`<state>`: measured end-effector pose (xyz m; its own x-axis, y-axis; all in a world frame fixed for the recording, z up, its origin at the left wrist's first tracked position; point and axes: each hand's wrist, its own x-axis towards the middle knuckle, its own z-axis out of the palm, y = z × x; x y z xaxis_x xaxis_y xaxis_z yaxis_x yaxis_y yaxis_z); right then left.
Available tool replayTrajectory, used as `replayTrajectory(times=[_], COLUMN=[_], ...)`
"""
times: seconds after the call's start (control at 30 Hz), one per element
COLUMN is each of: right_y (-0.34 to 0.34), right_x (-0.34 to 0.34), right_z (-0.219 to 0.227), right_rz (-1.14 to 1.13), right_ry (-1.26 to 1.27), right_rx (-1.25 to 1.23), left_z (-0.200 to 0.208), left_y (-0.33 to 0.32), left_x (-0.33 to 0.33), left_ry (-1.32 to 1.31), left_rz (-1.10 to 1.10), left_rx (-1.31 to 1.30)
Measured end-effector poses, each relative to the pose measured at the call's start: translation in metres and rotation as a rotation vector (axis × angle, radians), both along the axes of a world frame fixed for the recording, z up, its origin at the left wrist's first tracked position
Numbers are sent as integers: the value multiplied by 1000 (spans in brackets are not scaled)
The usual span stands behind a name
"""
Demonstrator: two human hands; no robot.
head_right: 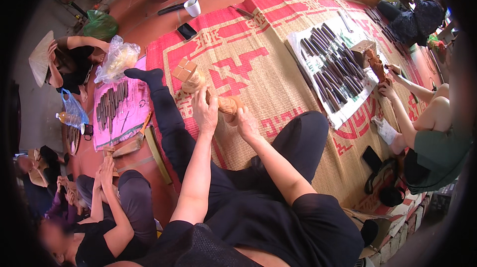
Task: The person sits on a mat and uses a small knife to carve a piece of light-colored wood. They hold the wood in their left hand and carefully shape it with the knife in their right hand, rotating the piece as needed.
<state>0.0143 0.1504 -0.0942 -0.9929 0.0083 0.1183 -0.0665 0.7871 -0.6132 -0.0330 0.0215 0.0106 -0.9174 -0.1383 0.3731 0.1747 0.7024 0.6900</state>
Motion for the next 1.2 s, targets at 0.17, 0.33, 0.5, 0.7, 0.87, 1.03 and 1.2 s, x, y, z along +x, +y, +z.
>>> replayTrajectory(times=[0.17, 0.33, 0.5, 0.7, 0.87, 1.03, 1.2], right_y=[-7, -8, 4, -19, 6, -14, -4], right_x=[-5, 0, 2, -5, 12, -4, 13], right_z=[16, 3, 0, 20, -9, 25, 5], right_rz=[-45, -5, -39, -45, -18, 17, 91], right_ry=[17, 66, -43, 113, -96, 131, 27], right_rx=[-45, -22, -2, -37, 27, 8, 21], left_z=[-3, -8, -1, -3, -3, 0, 1], left_y=[1, -6, 1, -4, -2, -6, 0], left_x=[-1, -4, -1, -2, 0, -4, -2], left_ry=[14, 44, -4, -19, 37, 3, 11], left_rz=[22, -5, 8, 20, 7, 1, -21], left_rx=[2, -2, 7, 39, -22, 27, 9])
